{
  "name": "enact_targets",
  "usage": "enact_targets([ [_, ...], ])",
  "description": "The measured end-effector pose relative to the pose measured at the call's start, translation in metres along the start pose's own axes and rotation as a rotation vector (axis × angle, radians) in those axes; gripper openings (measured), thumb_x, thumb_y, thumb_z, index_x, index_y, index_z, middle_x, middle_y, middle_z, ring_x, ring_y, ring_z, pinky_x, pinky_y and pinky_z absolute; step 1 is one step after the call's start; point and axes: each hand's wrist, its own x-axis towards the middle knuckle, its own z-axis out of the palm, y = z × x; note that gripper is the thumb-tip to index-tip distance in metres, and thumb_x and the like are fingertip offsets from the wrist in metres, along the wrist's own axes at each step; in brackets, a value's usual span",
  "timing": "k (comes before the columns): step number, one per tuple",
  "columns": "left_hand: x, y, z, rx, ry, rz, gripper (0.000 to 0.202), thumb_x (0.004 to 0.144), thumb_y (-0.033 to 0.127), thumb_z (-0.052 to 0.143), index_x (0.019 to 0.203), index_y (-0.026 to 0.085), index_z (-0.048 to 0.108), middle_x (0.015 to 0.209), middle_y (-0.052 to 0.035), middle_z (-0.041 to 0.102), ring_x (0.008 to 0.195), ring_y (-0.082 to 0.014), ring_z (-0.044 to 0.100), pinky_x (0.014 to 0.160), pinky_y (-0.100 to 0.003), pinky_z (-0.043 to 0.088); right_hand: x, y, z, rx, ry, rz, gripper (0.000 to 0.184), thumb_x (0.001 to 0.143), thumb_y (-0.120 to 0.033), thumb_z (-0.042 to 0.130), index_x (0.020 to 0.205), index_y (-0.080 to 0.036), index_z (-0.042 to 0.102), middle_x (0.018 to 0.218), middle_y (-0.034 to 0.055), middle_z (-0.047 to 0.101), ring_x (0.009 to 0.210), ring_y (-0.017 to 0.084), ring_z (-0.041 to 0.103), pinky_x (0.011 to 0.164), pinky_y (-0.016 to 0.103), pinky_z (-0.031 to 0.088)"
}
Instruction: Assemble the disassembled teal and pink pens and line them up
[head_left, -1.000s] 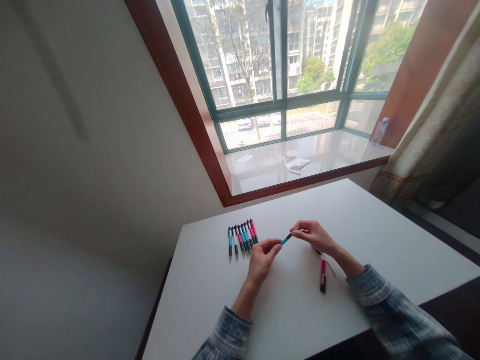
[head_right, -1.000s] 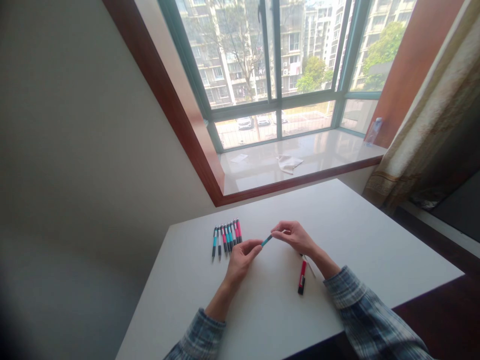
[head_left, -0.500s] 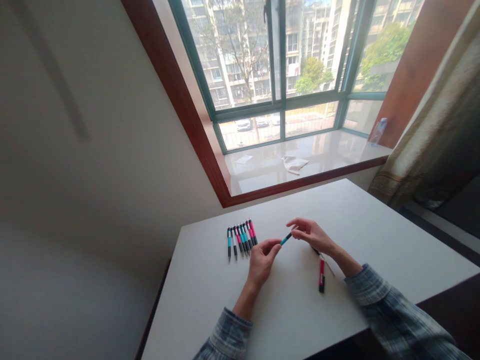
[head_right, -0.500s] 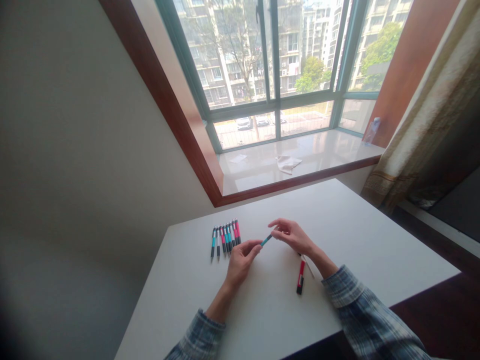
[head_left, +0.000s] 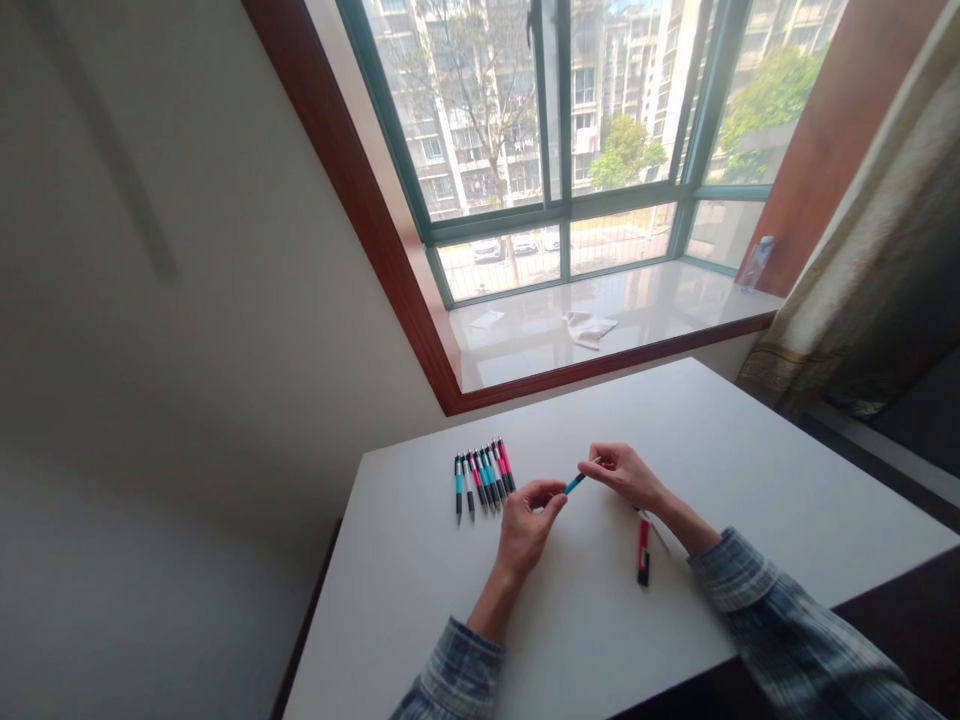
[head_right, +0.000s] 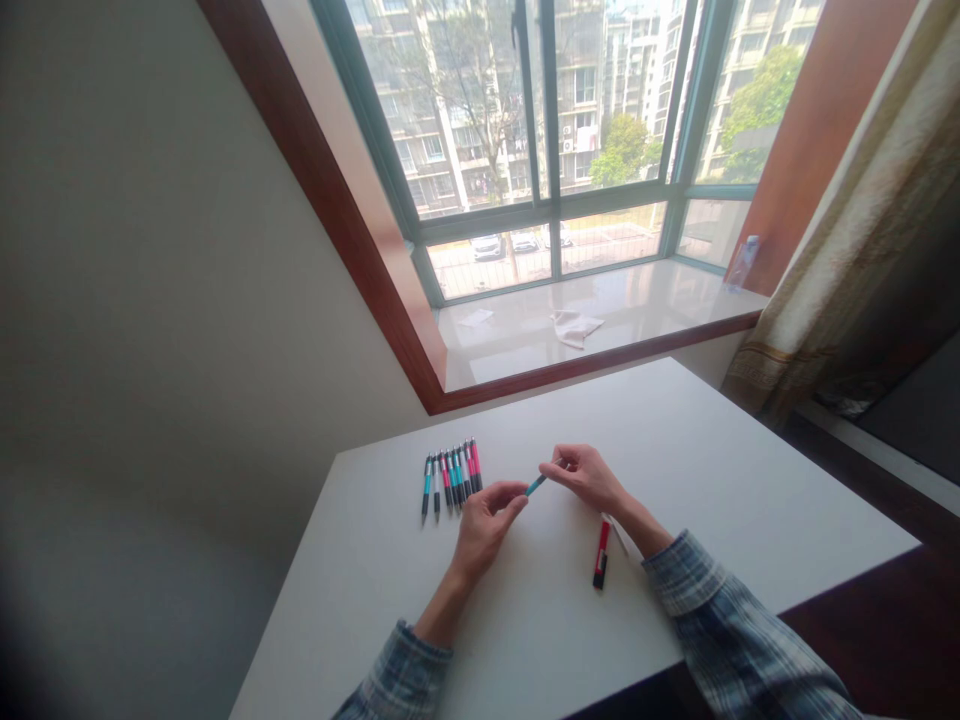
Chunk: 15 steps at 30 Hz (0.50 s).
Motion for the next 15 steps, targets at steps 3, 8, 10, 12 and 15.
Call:
enact_targets([
  [3,0.0005,0.0005,-0.0003,-0.066,-0.008,-0.031,0.030,0.081,0.041,0.078,0.099,0.017,0.080,0.090,-0.0093,0.078,0.082,-0.0224,0.070,0.078,-0.032,0.054,0.0007,-0.0006,-0.0006,0.010,0.014,-0.009,0.044,0.081,-0.055,0.076,0.067,-0.018,0.056,0.059,-0.0053,0.048,0.055,0.010,0.037,0.053,0.026,0.025],
  [8,-0.0015,0.0064,-0.0040,-0.408,-0.120,-0.122,0.042,0.083,0.048,0.077,0.110,0.015,0.078,0.097,-0.0117,0.075,0.079,-0.0176,0.065,0.079,-0.031,0.052,0.0043,0.0036,-0.0059,0.177,0.151,0.015,0.047,0.087,-0.060,0.067,0.067,-0.019,0.053,0.060,-0.0036,0.047,0.057,0.012,0.037,0.056,0.028,0.029],
  [10,-0.0037,0.0087,-0.0049,-0.547,-0.193,-0.144,0.047,0.082,0.048,0.079,0.115,0.015,0.076,0.103,-0.0136,0.074,0.079,-0.0164,0.065,0.081,-0.032,0.052,0.0050,0.0042,-0.0072,0.261,0.178,0.054,0.048,0.087,-0.062,0.067,0.068,-0.020,0.051,0.063,-0.0032,0.045,0.058,0.012,0.037,0.056,0.028,0.030],
  [12,-0.0057,0.0097,-0.0052,-0.619,-0.243,-0.152,0.049,0.080,0.045,0.082,0.119,0.016,0.074,0.104,-0.0139,0.073,0.080,-0.0158,0.064,0.083,-0.032,0.051,0.0048,0.0028,-0.0070,0.318,0.162,0.086,0.049,0.085,-0.063,0.069,0.069,-0.020,0.051,0.065,-0.0029,0.043,0.059,0.012,0.037,0.055,0.027,0.030],
  [15,-0.0071,0.0090,-0.0053,-0.665,-0.262,-0.150,0.048,0.076,0.041,0.086,0.116,0.017,0.075,0.098,-0.0121,0.074,0.079,-0.0155,0.064,0.083,-0.032,0.050,0.0033,-0.0011,-0.0053,0.348,0.110,0.101,0.050,0.082,-0.064,0.071,0.070,-0.020,0.050,0.065,-0.0034,0.042,0.059,0.012,0.037,0.055,0.027,0.031],
])
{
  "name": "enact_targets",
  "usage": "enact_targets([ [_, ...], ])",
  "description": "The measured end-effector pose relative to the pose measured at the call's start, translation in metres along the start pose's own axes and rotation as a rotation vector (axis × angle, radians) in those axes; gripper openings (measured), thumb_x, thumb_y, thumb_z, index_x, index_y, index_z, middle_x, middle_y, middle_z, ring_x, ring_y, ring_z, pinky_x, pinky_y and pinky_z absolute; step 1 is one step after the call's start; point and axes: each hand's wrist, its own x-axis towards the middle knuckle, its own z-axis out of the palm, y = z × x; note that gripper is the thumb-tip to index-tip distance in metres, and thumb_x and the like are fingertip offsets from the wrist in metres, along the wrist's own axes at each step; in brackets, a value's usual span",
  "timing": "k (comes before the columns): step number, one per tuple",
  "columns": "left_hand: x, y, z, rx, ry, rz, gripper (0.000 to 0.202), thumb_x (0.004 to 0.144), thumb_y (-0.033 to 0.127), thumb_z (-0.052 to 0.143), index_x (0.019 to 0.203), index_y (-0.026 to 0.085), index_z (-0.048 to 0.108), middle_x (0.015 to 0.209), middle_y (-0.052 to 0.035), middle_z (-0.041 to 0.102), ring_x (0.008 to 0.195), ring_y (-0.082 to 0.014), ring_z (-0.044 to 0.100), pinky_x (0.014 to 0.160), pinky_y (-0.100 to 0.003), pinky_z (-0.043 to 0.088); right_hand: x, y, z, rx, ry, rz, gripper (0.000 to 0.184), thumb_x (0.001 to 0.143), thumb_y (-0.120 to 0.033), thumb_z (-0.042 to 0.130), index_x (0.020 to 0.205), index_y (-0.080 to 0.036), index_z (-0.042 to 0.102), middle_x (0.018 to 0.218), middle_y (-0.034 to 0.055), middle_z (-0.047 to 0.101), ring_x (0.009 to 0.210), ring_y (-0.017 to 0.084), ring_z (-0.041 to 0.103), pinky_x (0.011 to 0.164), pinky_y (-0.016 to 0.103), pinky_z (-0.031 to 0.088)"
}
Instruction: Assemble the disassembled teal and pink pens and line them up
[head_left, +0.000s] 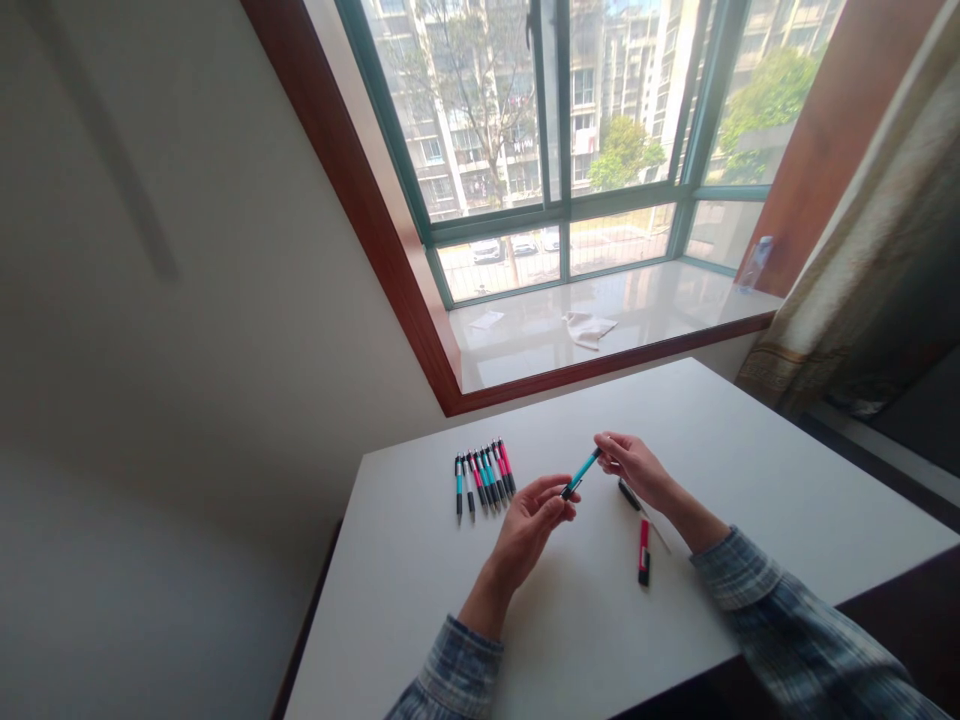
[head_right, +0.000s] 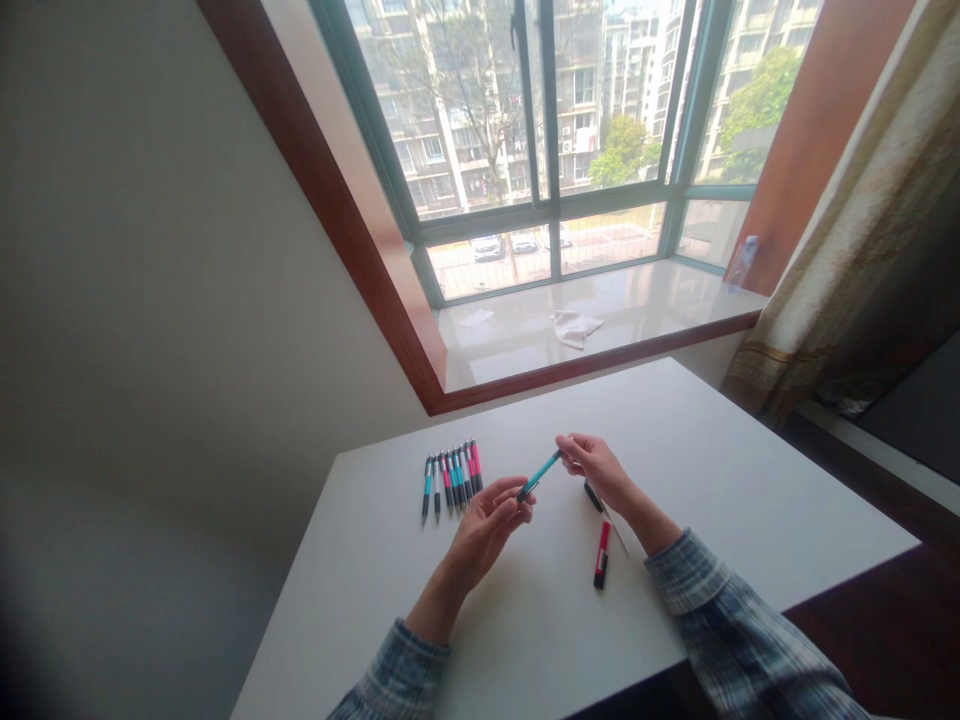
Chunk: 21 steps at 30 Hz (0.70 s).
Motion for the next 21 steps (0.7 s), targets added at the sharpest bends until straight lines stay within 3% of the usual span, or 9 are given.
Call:
enact_targets([
  [5,0.001,-0.004,-0.001,0.029,-0.013,0.033,0.044,0.072,0.044,0.089,0.104,0.015,0.077,0.085,-0.0093,0.074,0.077,-0.0162,0.064,0.080,-0.031,0.049,-0.002,-0.001,0.003,0.056,-0.081,0.036,0.051,0.081,-0.063,0.073,0.070,-0.020,0.048,0.065,-0.0047,0.040,0.059,0.011,0.036,0.056,0.026,0.031],
  [11,0.001,-0.010,0.001,0.021,-0.016,0.008,0.042,0.074,0.040,0.088,0.105,0.014,0.076,0.087,-0.0098,0.074,0.076,-0.0160,0.065,0.080,-0.032,0.049,-0.001,0.000,0.005,0.106,-0.027,0.031,0.051,0.081,-0.062,0.074,0.071,-0.020,0.047,0.065,-0.0061,0.039,0.058,0.010,0.037,0.056,0.026,0.033],
  [14,0.004,-0.006,-0.004,-0.094,0.098,0.062,0.040,0.077,0.043,0.085,0.105,0.016,0.075,0.084,-0.0064,0.073,0.074,-0.0136,0.064,0.078,-0.029,0.050,-0.002,-0.004,0.005,0.104,-0.022,0.010,0.048,0.082,-0.062,0.073,0.074,-0.020,0.051,0.065,-0.0045,0.044,0.059,0.011,0.042,0.057,0.026,0.037],
  [17,0.007,0.001,-0.010,-0.172,0.250,0.126,0.033,0.081,0.042,0.082,0.102,0.018,0.075,0.082,-0.0035,0.071,0.075,-0.0116,0.064,0.078,-0.026,0.052,-0.004,-0.007,0.004,0.109,-0.029,-0.003,0.039,0.081,-0.055,0.077,0.087,-0.020,0.062,0.070,-0.0027,0.053,0.064,0.013,0.050,0.063,0.027,0.043],
  [21,0.009,0.004,-0.014,-0.213,0.343,0.155,0.032,0.079,0.040,0.083,0.100,0.017,0.075,0.084,-0.0033,0.072,0.078,-0.0123,0.067,0.077,-0.025,0.054,-0.006,-0.008,0.004,0.084,-0.057,0.005,0.038,0.077,-0.047,0.083,0.099,-0.020,0.068,0.079,0.0011,0.065,0.076,0.016,0.061,0.074,0.030,0.050],
])
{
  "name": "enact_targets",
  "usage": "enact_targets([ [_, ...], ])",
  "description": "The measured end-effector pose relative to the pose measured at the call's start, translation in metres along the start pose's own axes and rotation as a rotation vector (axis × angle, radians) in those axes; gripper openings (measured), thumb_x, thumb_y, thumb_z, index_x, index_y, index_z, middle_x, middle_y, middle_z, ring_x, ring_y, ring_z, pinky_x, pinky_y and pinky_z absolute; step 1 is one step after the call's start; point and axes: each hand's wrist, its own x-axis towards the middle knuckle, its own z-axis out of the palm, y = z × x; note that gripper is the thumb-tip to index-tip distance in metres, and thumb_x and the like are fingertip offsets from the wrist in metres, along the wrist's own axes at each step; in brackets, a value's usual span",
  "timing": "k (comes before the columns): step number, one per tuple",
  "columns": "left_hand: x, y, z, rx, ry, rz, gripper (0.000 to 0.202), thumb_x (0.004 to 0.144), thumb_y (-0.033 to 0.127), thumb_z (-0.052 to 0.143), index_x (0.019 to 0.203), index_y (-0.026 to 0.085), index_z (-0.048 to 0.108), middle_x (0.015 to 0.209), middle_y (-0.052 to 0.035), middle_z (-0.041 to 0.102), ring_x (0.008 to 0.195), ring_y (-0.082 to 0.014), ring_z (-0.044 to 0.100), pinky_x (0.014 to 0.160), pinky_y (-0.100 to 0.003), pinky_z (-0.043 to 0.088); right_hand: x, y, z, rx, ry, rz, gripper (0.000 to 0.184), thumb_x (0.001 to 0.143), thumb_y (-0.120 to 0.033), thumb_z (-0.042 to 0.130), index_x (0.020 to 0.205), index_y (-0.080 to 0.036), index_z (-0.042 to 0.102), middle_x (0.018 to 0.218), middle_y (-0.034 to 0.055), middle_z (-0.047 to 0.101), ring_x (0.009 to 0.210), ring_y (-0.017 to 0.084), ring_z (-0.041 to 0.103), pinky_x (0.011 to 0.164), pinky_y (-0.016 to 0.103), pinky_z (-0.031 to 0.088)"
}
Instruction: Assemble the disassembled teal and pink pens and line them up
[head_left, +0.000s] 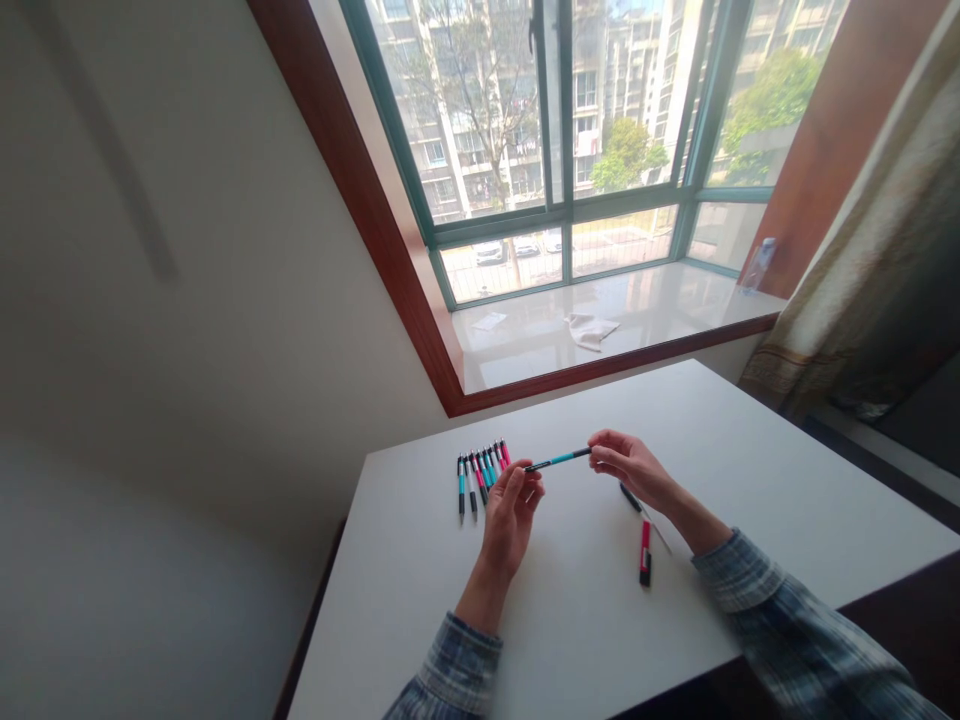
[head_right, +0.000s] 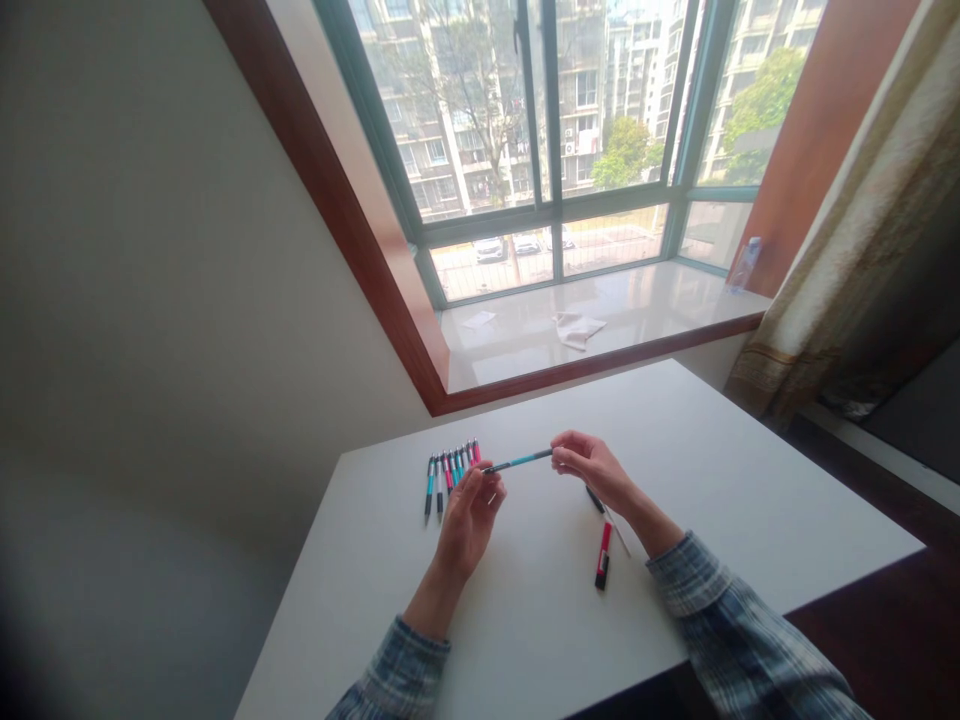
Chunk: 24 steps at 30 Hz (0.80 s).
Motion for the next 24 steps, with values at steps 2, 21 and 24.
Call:
enact_targets([
  [2,0.000,-0.001,0.000,0.001,0.027,0.009,0.033,0.076,0.037,0.086,0.100,0.018,0.075,0.084,-0.0023,0.072,0.079,-0.0124,0.067,0.077,-0.025,0.054,0.000,0.001,-0.001,-0.015,0.000,0.001,0.038,0.077,-0.047,0.083,0.101,-0.020,0.069,0.083,0.0033,0.069,0.080,0.018,0.065,0.079,0.033,0.052],
  [21,-0.012,-0.003,0.008,0.274,0.048,0.203,0.042,0.084,0.041,0.069,0.120,0.021,0.058,0.072,0.0025,0.061,0.063,-0.0119,0.051,0.065,-0.025,0.042,-0.002,0.002,0.014,-0.418,0.221,-0.295,0.034,0.083,-0.051,0.076,0.097,-0.020,0.075,0.090,0.0095,0.078,0.085,0.028,0.074,0.082,0.044,0.059],
  [24,-0.014,-0.001,0.008,0.268,-0.035,0.168,0.026,0.085,0.042,0.065,0.093,0.017,0.067,0.062,0.0028,0.053,0.060,-0.0119,0.046,0.063,-0.025,0.038,-0.001,-0.004,0.029,-0.623,0.205,-0.386,0.020,0.088,-0.043,0.072,0.093,-0.024,0.074,0.088,0.0060,0.077,0.077,0.025,0.073,0.079,0.042,0.059],
])
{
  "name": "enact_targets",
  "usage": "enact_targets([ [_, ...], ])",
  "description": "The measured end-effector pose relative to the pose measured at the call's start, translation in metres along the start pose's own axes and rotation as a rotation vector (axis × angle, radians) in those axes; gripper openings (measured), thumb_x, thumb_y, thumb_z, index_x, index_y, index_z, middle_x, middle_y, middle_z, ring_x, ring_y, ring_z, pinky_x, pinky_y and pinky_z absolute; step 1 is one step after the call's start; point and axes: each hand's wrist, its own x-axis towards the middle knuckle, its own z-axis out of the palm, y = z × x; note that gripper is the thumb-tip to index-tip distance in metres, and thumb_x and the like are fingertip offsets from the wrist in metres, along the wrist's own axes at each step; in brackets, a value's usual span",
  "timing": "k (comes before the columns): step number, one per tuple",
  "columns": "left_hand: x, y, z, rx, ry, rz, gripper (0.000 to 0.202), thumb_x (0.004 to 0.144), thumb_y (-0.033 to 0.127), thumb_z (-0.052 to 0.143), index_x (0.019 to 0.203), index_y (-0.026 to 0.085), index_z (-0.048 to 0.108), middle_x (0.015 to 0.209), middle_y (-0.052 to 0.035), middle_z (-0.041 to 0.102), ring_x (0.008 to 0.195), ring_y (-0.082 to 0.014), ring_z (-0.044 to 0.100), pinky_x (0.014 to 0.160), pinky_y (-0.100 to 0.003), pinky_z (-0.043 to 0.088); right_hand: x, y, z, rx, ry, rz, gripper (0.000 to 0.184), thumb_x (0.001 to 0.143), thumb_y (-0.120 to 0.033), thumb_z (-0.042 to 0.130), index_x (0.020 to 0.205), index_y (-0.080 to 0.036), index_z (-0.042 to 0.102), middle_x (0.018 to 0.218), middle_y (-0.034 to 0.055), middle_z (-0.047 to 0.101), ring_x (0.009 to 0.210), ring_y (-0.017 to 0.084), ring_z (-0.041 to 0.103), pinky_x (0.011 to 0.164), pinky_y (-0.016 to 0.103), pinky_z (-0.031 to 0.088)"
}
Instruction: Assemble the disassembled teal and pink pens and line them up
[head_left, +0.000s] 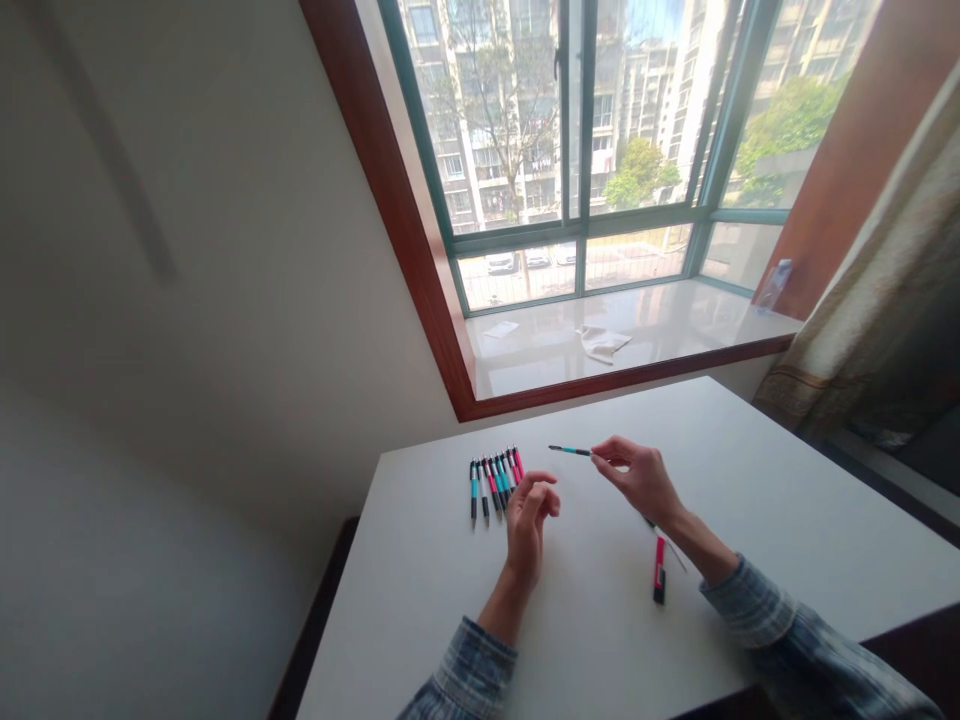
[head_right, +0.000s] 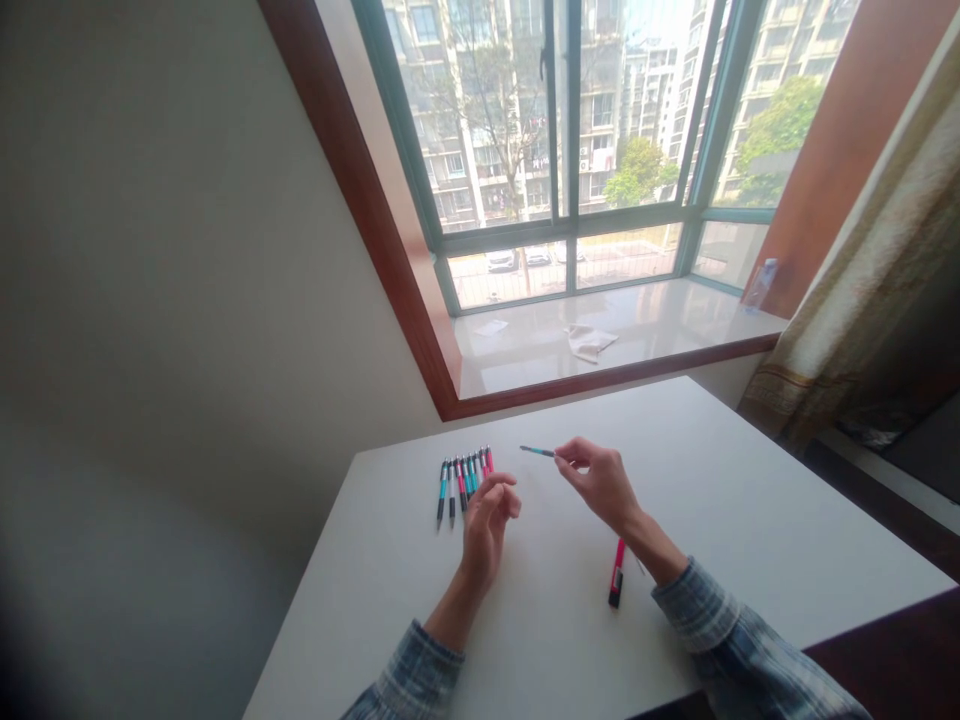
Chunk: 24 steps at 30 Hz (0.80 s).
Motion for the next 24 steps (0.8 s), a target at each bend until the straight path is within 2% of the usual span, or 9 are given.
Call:
enact_targets([
  [2,-0.002,0.001,0.000,-0.007,-0.058,-0.020,0.027,0.085,0.041,0.064,0.079,0.016,0.066,0.057,0.0029,0.048,0.058,-0.0115,0.042,0.060,-0.025,0.035,0.001,-0.006,0.011,-0.106,-0.059,-0.089,0.012,0.091,-0.035,0.067,0.091,-0.025,0.073,0.085,0.0041,0.076,0.074,0.024,0.071,0.075,0.039,0.057],
  [6,-0.006,0.004,0.001,-0.020,-0.184,-0.032,0.030,0.085,0.040,0.061,0.070,0.015,0.065,0.059,0.0012,0.048,0.058,-0.0120,0.040,0.059,-0.027,0.033,0.002,-0.012,0.036,-0.279,-0.173,-0.240,0.011,0.093,-0.025,0.061,0.093,-0.026,0.071,0.087,0.0040,0.076,0.077,0.023,0.070,0.072,0.035,0.053],
  [8,-0.007,0.005,0.000,-0.014,-0.199,-0.019,0.032,0.085,0.040,0.059,0.065,0.016,0.061,0.060,0.0002,0.049,0.058,-0.0124,0.039,0.059,-0.028,0.032,0.003,-0.014,0.045,-0.358,-0.244,-0.283,0.012,0.093,-0.022,0.059,0.095,-0.026,0.070,0.088,0.0044,0.076,0.076,0.021,0.069,0.070,0.032,0.050],
  [11,-0.005,0.003,-0.002,0.054,-0.113,0.041,0.035,0.085,0.039,0.058,0.058,0.018,0.054,0.057,0.0015,0.044,0.057,-0.0127,0.036,0.059,-0.028,0.032,0.008,-0.018,0.056,-0.507,-0.376,-0.338,0.012,0.094,-0.018,0.058,0.094,-0.024,0.068,0.087,0.0044,0.075,0.074,0.019,0.067,0.066,0.028,0.047],
  [18,0.003,0.001,-0.013,0.195,0.265,0.208,0.038,0.084,0.036,0.057,0.053,0.021,0.040,0.054,0.0051,0.033,0.052,-0.0112,0.027,0.053,-0.026,0.026,0.015,-0.011,0.072,-0.675,-0.534,-0.500,0.012,0.094,-0.012,0.057,0.091,-0.022,0.065,0.085,0.0048,0.072,0.078,0.019,0.065,0.070,0.028,0.047],
  [21,0.005,0.002,-0.019,0.194,0.334,0.240,0.036,0.084,0.034,0.056,0.055,0.021,0.039,0.054,0.0052,0.034,0.053,-0.0111,0.028,0.052,-0.025,0.027,0.012,-0.005,0.077,-0.708,-0.590,-0.530,0.012,0.092,-0.010,0.059,0.093,-0.021,0.063,0.088,0.0044,0.071,0.081,0.019,0.065,0.074,0.028,0.048],
  [24,0.007,0.000,-0.021,0.190,0.346,0.243,0.034,0.083,0.031,0.055,0.055,0.021,0.038,0.054,0.0055,0.033,0.053,-0.0109,0.028,0.052,-0.024,0.028,0.008,-0.003,0.082,-0.706,-0.639,-0.538,0.012,0.092,-0.009,0.059,0.095,-0.021,0.061,0.089,0.0041,0.071,0.082,0.019,0.065,0.075,0.028,0.049],
])
